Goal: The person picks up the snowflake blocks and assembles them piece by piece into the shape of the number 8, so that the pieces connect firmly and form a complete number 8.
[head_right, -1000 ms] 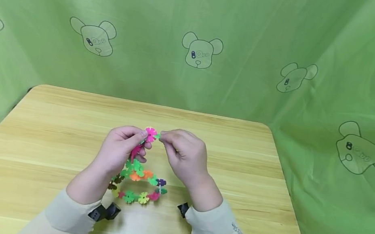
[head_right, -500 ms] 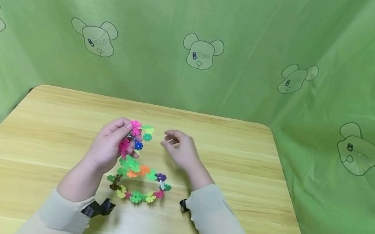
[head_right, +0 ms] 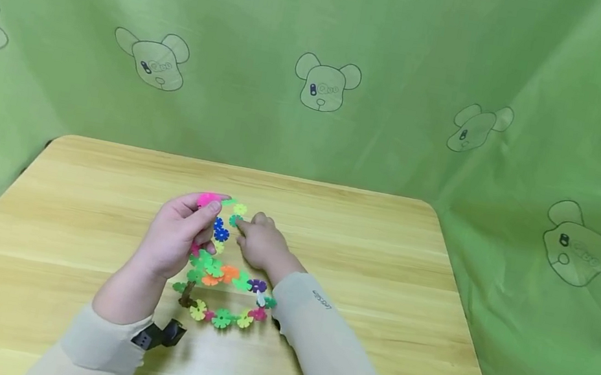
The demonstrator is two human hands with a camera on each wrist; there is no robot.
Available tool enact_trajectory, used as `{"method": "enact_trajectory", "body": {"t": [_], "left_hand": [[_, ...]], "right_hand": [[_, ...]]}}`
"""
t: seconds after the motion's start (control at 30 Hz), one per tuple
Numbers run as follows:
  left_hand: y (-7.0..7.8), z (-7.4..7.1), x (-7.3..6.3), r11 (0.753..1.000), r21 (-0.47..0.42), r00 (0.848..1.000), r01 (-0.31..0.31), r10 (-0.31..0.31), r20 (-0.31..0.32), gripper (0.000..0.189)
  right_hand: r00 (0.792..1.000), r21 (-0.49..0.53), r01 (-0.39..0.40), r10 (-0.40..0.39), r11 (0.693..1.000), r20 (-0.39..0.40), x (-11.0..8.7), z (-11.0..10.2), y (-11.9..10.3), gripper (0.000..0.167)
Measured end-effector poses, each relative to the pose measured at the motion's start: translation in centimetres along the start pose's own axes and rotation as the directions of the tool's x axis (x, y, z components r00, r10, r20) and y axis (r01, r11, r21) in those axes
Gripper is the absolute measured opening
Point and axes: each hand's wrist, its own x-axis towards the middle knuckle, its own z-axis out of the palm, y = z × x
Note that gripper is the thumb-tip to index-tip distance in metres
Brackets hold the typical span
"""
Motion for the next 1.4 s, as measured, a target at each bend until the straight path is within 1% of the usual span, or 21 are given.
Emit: {"method": "enact_trajectory", "body": {"t": [0.07, 0.13, 0.2, 0.27, 0.33, 0.43, 0.5, 0.53, 0.6, 0.67, 0.7, 0.77, 0.83, 0.87, 0.97, 1.03, 1.1, 1.17, 1.2, 1.3, 1.4], "left_hand": [[0.0, 0.1, 0.0, 1.000, 0.007, 1.000, 0.010, -0.010, -0.002, 0.024], [0.0, 0.1, 0.1, 1.000, 0.017, 1.000, 0.017, -0.017, -0.010, 0.024], [-0.1, 0.1, 0.1, 1.000, 0.021, 1.000, 0.016, -0.016, -0.022, 0.023], [-0.2, 0.1, 0.1, 1.000, 0.023, 0.999, 0.016, -0.015, -0.028, 0.023], [-0.3, 0.1, 0.1, 1.000, 0.027, 1.000, 0.011, -0.011, -0.026, 0.024], [-0.4, 0.1, 0.1, 1.000, 0.029, 1.000, 0.005, -0.004, -0.016, 0.024], [-0.4, 0.1, 0.0, 1.000, 0.027, 1.000, 0.000, 0.000, -0.006, 0.024], [-0.5, 0.1, 0.0, 1.000, 0.025, 1.000, -0.002, 0.002, -0.003, 0.024], [-0.5, 0.2, 0.0, 1.000, 0.021, 1.000, -0.003, 0.003, 0.004, 0.023], [-0.5, 0.2, 0.0, 1.000, 0.025, 1.000, -0.003, 0.002, 0.012, 0.023], [-0.5, 0.2, 0.0, 0.999, 0.031, 1.000, -0.003, 0.003, 0.016, 0.023], [-0.5, 0.3, 0.0, 0.999, 0.044, 1.000, -0.011, 0.010, 0.021, 0.023], [-0.6, 0.3, 0.1, 0.998, 0.058, 0.999, -0.021, 0.020, 0.025, 0.024], [-0.6, 0.4, 0.1, 0.998, 0.063, 0.999, -0.025, 0.023, 0.026, 0.024], [-0.6, 0.4, 0.2, 0.996, 0.075, 0.999, -0.036, 0.035, 0.025, 0.025], [-0.6, 0.5, 0.2, 0.996, 0.082, 0.999, -0.044, 0.042, 0.027, 0.025], [-0.6, 0.6, 0.1, 0.994, 0.092, 0.998, -0.058, 0.055, 0.033, 0.025], [-0.5, 0.7, 0.1, 0.992, 0.101, 0.997, -0.071, 0.067, 0.044, 0.026], [-0.5, 0.7, 0.1, 0.991, 0.107, 0.996, -0.078, 0.073, 0.050, 0.027], [-0.5, 0.8, 0.0, 0.988, 0.127, 0.995, -0.089, 0.081, 0.061, 0.028], [-0.5, 0.9, -0.1, 0.985, 0.143, 0.994, -0.092, 0.084, 0.065, 0.027]], "right_hand": [[1.000, -0.060, 0.004, -0.006, 0.998, -0.021, 0.0, 0.0, 0.3, 0.046], [0.998, -0.099, 0.006, -0.011, 0.995, -0.056, 0.0, -0.2, 0.6, 0.035], [0.996, -0.104, 0.002, -0.011, 0.995, -0.089, 0.0, -0.2, 1.0, 0.024], [0.994, -0.074, -0.009, 0.001, 0.997, -0.109, -0.1, -0.3, 1.4, 0.017], [0.995, -0.008, -0.033, 0.032, 0.999, -0.097, -0.3, -0.3, 1.9, 0.016], [0.995, 0.115, -0.070, 0.077, 0.991, -0.058, -0.8, -0.6, 2.7, 0.031], [0.995, 0.183, -0.092, 0.099, 0.979, -0.029, -1.3, -0.7, 3.4, 0.036], [0.994, 0.217, -0.099, 0.106, 0.971, -0.019, -1.5, -0.9, 3.7, 0.034], [0.994, 0.284, -0.101, 0.111, 0.953, -0.018, -2.2, -1.3, 4.2, 0.023], [0.992, 0.366, -0.100, 0.122, 0.925, -0.039, -3.1, -2.0, 4.3, 0.012], [0.990, 0.407, -0.082, 0.120, 0.910, -0.070, -3.6, -2.6, 4.1, 0.008], [0.980, 0.505, -0.025, 0.120, 0.863, -0.157, -4.7, -4.0, 3.5, 0.006], [0.953, 0.596, 0.078, 0.115, 0.799, -0.279, -6.0, -5.9, 2.3, 0.008], [0.930, 0.629, 0.151, 0.107, 0.762, -0.352, -6.6, -6.8, 1.7, 0.009], [0.837, 0.675, 0.377, 0.078, 0.633, -0.541, -8.4, -9.4, -0.3, 0.011], [0.783, 0.673, 0.496, 0.053, 0.548, -0.620, -9.4, -10.7, -1.6, 0.012], [0.749, 0.661, 0.568, 0.026, 0.490, -0.662, -10.1, -11.6, -2.6, 0.013], [0.729, 0.644, 0.605, -0.001, 0.469, -0.684, -10.6, -12.1, -3.4, 0.012], [0.722, 0.634, 0.614, -0.011, 0.470, -0.692, -10.8, -12.2, -3.7, 0.012], [0.703, 0.596, 0.618, -0.021, 0.513, -0.711, -11.1, -12.4, -4.3, 0.012], [0.697, 0.574, 0.605, -0.018, 0.552, -0.717, -11.3, -12.4, -4.6, 0.012]]}}
